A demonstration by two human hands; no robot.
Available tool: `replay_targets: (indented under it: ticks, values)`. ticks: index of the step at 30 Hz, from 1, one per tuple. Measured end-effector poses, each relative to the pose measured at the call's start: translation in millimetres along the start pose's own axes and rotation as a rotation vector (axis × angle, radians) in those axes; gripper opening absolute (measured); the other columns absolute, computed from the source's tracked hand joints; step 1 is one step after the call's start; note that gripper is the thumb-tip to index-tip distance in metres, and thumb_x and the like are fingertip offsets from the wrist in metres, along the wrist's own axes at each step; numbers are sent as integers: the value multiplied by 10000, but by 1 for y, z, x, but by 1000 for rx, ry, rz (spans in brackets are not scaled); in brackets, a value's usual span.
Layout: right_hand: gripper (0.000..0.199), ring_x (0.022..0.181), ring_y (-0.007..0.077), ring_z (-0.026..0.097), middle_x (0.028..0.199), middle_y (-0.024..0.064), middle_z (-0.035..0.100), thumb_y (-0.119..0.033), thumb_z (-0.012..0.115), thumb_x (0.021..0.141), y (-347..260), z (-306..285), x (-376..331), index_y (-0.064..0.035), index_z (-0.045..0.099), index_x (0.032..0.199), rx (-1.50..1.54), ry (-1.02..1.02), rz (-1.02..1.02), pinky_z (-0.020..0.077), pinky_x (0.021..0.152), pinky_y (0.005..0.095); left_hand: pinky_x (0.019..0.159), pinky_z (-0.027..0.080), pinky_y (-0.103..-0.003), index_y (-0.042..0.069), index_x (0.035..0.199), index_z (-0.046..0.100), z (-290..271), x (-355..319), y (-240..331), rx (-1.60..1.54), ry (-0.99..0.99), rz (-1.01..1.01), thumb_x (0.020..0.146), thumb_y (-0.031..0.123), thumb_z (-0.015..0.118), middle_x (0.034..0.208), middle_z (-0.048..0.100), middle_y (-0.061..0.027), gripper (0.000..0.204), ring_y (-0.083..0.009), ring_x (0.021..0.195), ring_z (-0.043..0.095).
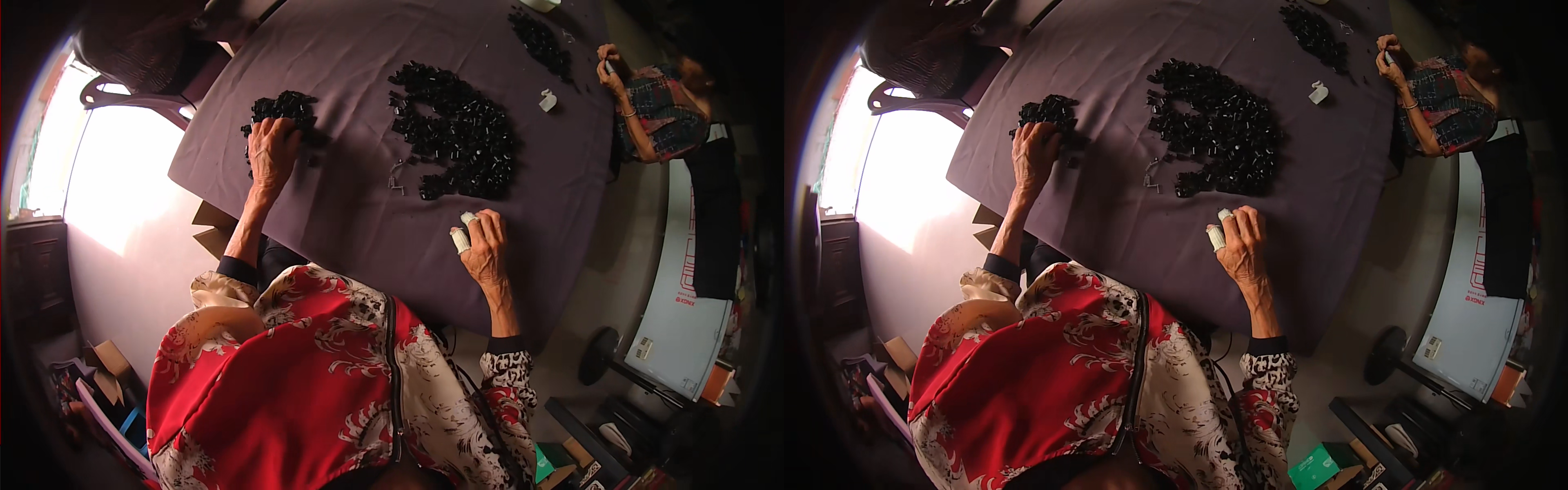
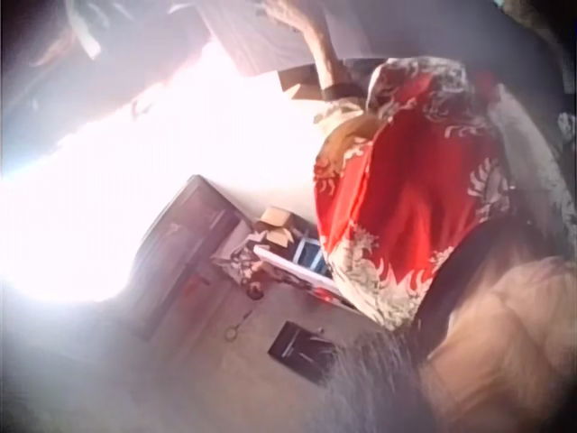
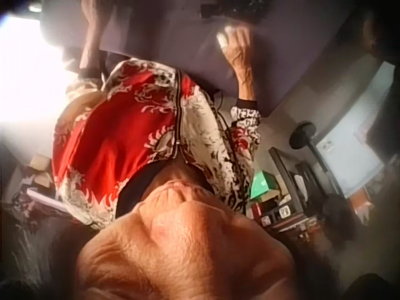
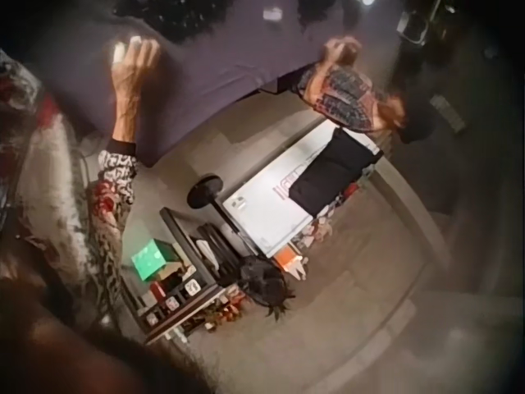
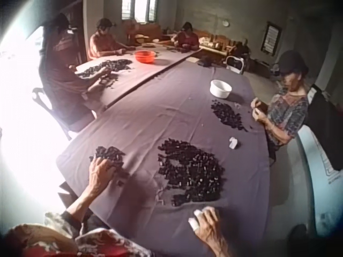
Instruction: The person assembles small plastic parts by hand, picking up individual pieces from the table and pressing them together.
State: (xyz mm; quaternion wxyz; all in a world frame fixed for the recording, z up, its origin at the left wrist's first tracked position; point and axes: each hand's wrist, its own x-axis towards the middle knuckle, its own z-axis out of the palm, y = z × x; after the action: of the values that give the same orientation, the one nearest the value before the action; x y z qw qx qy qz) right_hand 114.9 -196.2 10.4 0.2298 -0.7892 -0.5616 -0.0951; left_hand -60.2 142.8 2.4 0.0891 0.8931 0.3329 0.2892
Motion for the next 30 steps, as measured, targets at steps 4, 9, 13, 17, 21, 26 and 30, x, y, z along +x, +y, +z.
replay_targets:
  ticks: [4, 9, 13, 17, 21, 26, 30]
  values:
    - [230, 879, 311, 516, 850, 149, 525, -143, 678, 738, 2, 5, -3, 34, 547, 803, -15, 20, 18, 435, 760, 408, 794, 432, -381, 91, 947, 629, 3, 1, -6, 28, -27, -14, 748, 166, 660, 903, 587, -80, 215, -275, 895, 531]
    - [227, 894, 319, 517, 863, 147, 521, -144, 680, 735, 2, 13, -7, 28, 549, 805, -25, 80, 29, 432, 767, 420, 888, 416, -396, 45, 1066, 574, 3, -8, 43, -163, 19, 210, 723, 142, 689, 1119, 544, -141, 375, -308, 1065, 501]
    - [227, 895, 320, 517, 872, 146, 519, -146, 680, 735, 2, 12, -7, 24, 548, 807, -25, 81, 36, 430, 768, 425, 935, 396, -427, 43, 1070, 574, 21, -31, 75, -307, -130, 321, 714, 154, 703, 1195, 501, -157, 395, -344, 1149, 446]
    - [229, 895, 319, 516, 877, 144, 517, -150, 679, 739, 2, 11, -7, 23, 548, 813, -19, 92, 43, 429, 768, 427, 920, 391, -443, 46, 1054, 575, 23, -50, 87, -341, -181, 389, 709, 154, 702, 1173, 503, -148, 383, -344, 1138, 443]
    - [230, 893, 316, 516, 877, 141, 516, -150, 679, 739, 3, 12, -7, 23, 546, 811, -15, 96, 33, 429, 765, 427, 878, 411, -425, 47, 989, 589, 10, -59, 89, -357, -197, 393, 709, 143, 697, 1093, 539, -134, 316, -323, 1068, 485]
    - [216, 883, 297, 518, 867, 129, 515, -151, 676, 742, 2, 10, -8, 19, 555, 795, -25, 97, 41, 431, 764, 418, 764, 475, -369, 28, 912, 620, -51, -49, 133, -762, -491, 296, 747, 113, 686, 928, 609, -109, 197, -277, 886, 583]
    - [211, 884, 288, 522, 862, 124, 514, -165, 672, 751, 0, 12, -7, 11, 557, 769, -56, 86, 36, 431, 776, 418, 778, 479, -387, -14, 944, 617, -119, -29, 183, -1718, -904, 271, 840, 116, 627, 956, 615, -163, 167, -296, 913, 599]
